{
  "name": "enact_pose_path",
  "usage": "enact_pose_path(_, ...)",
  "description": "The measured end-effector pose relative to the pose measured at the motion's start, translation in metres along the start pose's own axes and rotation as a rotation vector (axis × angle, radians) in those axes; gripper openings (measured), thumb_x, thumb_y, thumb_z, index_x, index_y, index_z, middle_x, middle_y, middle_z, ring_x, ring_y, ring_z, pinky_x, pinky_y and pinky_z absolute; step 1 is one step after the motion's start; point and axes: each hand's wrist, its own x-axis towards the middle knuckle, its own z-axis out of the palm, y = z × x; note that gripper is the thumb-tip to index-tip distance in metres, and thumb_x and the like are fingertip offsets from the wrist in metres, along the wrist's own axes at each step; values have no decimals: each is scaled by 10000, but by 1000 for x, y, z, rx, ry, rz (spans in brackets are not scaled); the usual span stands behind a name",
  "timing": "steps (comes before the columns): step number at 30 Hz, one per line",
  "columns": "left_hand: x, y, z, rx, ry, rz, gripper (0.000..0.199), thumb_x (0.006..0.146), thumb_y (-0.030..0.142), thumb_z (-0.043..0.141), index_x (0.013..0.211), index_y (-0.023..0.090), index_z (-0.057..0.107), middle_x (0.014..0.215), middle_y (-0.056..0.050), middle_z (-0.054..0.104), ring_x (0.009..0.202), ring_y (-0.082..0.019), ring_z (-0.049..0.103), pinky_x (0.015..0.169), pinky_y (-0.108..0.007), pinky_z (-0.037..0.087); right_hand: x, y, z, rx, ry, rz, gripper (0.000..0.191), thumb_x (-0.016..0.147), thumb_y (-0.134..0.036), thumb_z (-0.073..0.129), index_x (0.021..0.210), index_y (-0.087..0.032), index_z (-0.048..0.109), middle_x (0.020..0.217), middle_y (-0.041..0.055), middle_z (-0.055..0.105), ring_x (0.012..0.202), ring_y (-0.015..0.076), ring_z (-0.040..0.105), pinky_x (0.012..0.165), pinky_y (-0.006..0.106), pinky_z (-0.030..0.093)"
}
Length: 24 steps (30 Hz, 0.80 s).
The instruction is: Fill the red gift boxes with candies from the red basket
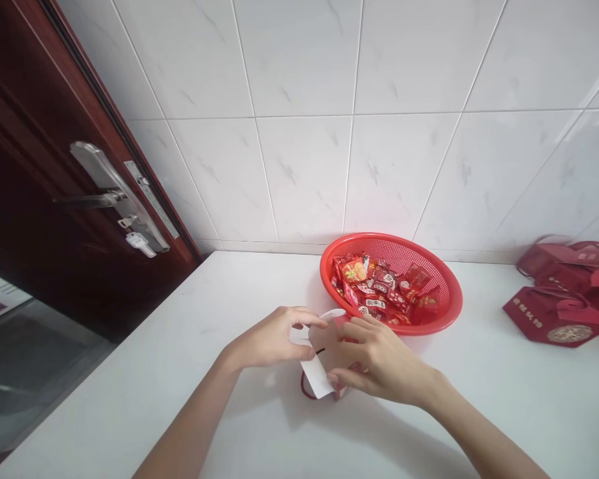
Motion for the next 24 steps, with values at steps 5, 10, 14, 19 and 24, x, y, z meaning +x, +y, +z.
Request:
enact_pose_path(5, -2, -3, -1, 51, 33, -87, 542, 705, 231, 716, 1242, 300, 726, 1307, -19, 691, 1187, -289, 618, 952, -336, 500, -8, -3, -24, -53, -34, 111, 253, 931, -436, 664, 907, -187, 705, 926, 71, 602, 679, 154, 555, 545, 282, 441)
enact_pose_path(10, -5, -3, -4, 93, 16, -72, 600, 719, 167, 662, 1306, 293, 686, 1370, -4, 665, 1253, -285, 598, 981, -322, 492, -14, -1, -39, -15, -137, 212, 240, 964, -421, 627, 908, -193, 681, 876, 48, 594, 606, 133, 562, 495, 265, 446)
enact_pose_path(14, -8, 1, -5, 132, 20, -50, 504, 807, 228, 644, 1307, 285, 678, 1383, -4, 651, 1278, -274, 580, 1026, -322, 465, -16, 0, -43, 31, -193, 235, 135, 954, -344, 654, 974, -217, 692, 879, 37, 637, 629, 148, 589, 505, 271, 457)
enact_pose_path(19, -7, 5, 7, 157, 90, 16, 350, 915, 394, 618, 1238, 286, 702, 1341, -10, 658, 1235, -260, 599, 1012, -316, 473, -15, -1, -44, 136, -235, 229, 149, 969, -353, 635, 1017, -229, 703, 934, 32, 679, 662, 138, 598, 540, 259, 468)
enact_pose_path(24, -8, 13, 25, 175, 173, 60, 331, 951, 358, 581, 1260, 314, 692, 1269, -8, 673, 1149, -223, 638, 962, -296, 500, -16, -4, -51, 181, -269, 250, 209, 997, -377, 583, 1041, -214, 707, 927, 41, 677, 709, 145, 591, 593, 264, 481)
